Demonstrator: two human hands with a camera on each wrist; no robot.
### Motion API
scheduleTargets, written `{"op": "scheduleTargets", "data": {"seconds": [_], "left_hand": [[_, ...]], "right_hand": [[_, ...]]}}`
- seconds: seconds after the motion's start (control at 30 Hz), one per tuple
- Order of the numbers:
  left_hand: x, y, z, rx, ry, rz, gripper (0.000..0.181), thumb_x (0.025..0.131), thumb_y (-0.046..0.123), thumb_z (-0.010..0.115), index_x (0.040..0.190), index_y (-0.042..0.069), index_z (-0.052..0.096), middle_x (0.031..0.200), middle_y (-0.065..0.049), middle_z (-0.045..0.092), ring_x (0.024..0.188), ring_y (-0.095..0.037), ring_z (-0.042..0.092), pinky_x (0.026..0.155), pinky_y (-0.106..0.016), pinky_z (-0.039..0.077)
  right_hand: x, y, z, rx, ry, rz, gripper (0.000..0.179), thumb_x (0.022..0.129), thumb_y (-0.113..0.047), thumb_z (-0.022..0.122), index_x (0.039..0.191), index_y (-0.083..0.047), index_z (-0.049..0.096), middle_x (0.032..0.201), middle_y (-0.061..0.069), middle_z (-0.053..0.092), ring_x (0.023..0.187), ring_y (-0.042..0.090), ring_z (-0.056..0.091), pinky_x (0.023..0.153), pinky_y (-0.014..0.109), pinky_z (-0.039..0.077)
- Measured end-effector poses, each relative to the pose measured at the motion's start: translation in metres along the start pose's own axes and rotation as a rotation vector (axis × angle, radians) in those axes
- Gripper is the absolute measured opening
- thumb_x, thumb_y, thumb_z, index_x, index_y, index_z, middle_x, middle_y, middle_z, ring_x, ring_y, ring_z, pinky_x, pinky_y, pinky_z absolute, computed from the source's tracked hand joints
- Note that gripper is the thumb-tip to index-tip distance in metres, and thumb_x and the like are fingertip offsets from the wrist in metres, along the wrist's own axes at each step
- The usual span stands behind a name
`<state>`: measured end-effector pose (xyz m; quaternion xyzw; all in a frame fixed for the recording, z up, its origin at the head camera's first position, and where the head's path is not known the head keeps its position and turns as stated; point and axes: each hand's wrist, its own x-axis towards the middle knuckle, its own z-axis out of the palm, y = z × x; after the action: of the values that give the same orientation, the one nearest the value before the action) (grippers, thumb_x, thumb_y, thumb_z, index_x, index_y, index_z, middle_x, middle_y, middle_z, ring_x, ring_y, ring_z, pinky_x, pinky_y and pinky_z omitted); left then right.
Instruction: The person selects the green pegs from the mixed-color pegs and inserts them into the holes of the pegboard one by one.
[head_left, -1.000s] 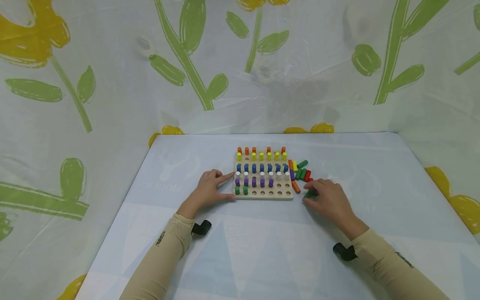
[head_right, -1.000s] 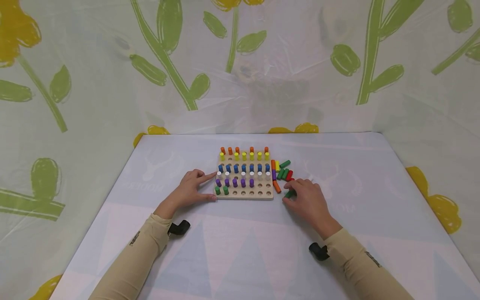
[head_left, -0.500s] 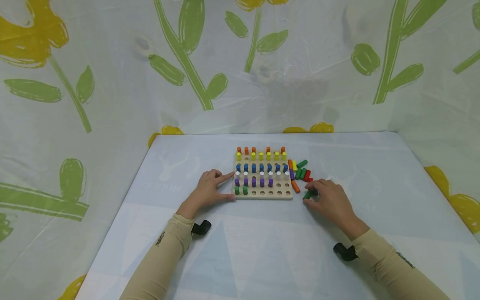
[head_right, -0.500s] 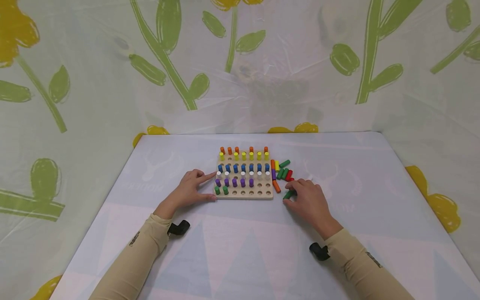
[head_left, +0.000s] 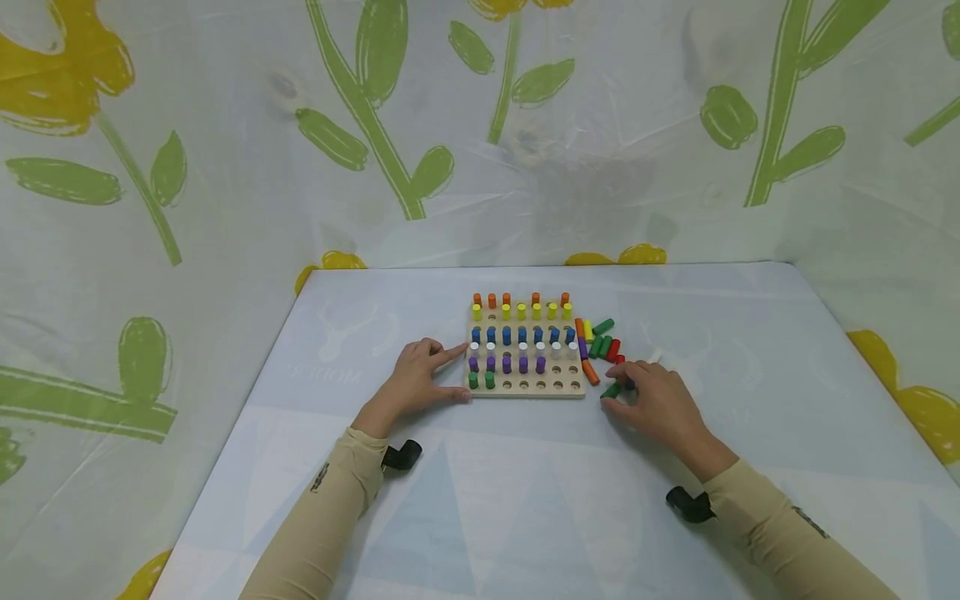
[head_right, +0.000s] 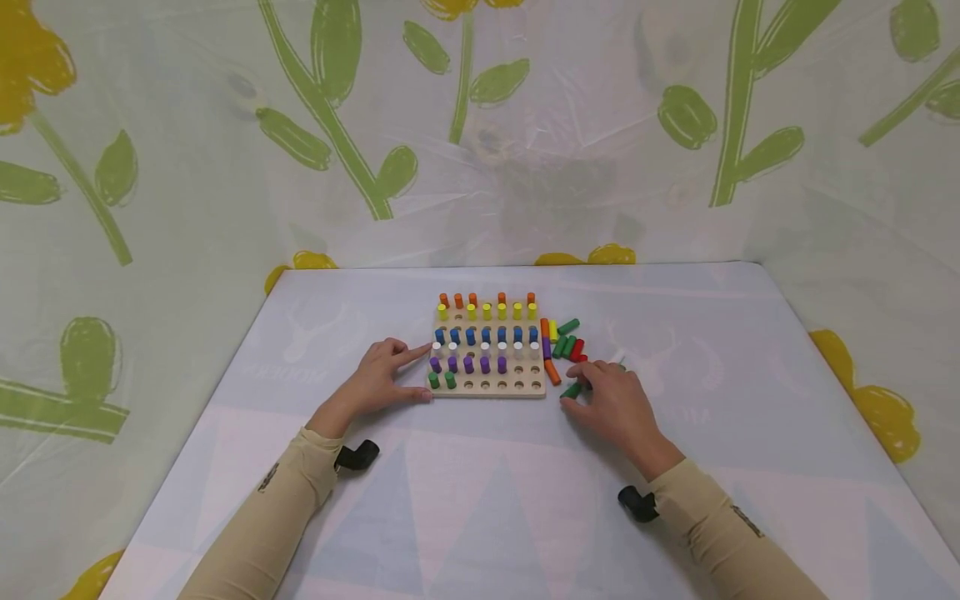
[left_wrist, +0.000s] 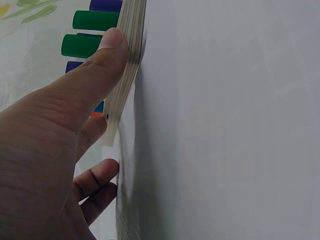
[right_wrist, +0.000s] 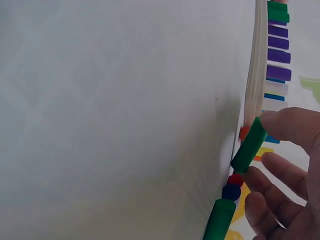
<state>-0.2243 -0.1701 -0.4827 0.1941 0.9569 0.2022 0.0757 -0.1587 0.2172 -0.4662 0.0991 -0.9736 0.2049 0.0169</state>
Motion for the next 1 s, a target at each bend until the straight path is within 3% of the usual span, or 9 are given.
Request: {"op": "scheduleTargets", "data": {"seconds": [0.33,0.6,1.0], "left_hand": [[0.0005,-0.0011,-0.0004,-0.001,0.002,0.003,0.089,0.079,0.06,0.08,0.155,0.031,0.044,0.119,-0.007,0.042,0.114,-0.029,0.035,0.101,-0.045,0.032],[0.0006,0.0002,-0.0013,-0.004,-0.002,0.005,0.088,0.08,0.06,0.08,0.155,0.03,0.045,0.12,-0.008,0.042,0.113,-0.029,0.036,0.1,-0.045,0.032],[0.0003,-0.0008,0.0006,-0.013,0.002,0.001,0.087,0.08,0.059,0.08,0.154,0.03,0.045,0.12,-0.008,0.042,0.113,-0.029,0.036,0.1,-0.045,0.033]], "right_hand": [[-0.0022,-0.0024,0.0009,0.072,0.01,-0.005,0.038,0.091,-0.028,0.076,0.122,-0.008,0.068,0.096,0.003,0.069,0.083,0.021,0.058,0.073,0.038,0.049],[-0.0038,-0.0023,0.0004,0.073,0.019,0.022,0.034,0.095,-0.026,0.07,0.123,-0.007,0.067,0.101,0.007,0.07,0.084,0.023,0.057,0.078,0.044,0.051],[-0.005,-0.0013,-0.0013,0.084,0.017,0.014,0.027,0.097,-0.02,0.065,0.12,-0.006,0.067,0.098,0.006,0.07,0.076,0.019,0.053,0.07,0.038,0.046]]}}
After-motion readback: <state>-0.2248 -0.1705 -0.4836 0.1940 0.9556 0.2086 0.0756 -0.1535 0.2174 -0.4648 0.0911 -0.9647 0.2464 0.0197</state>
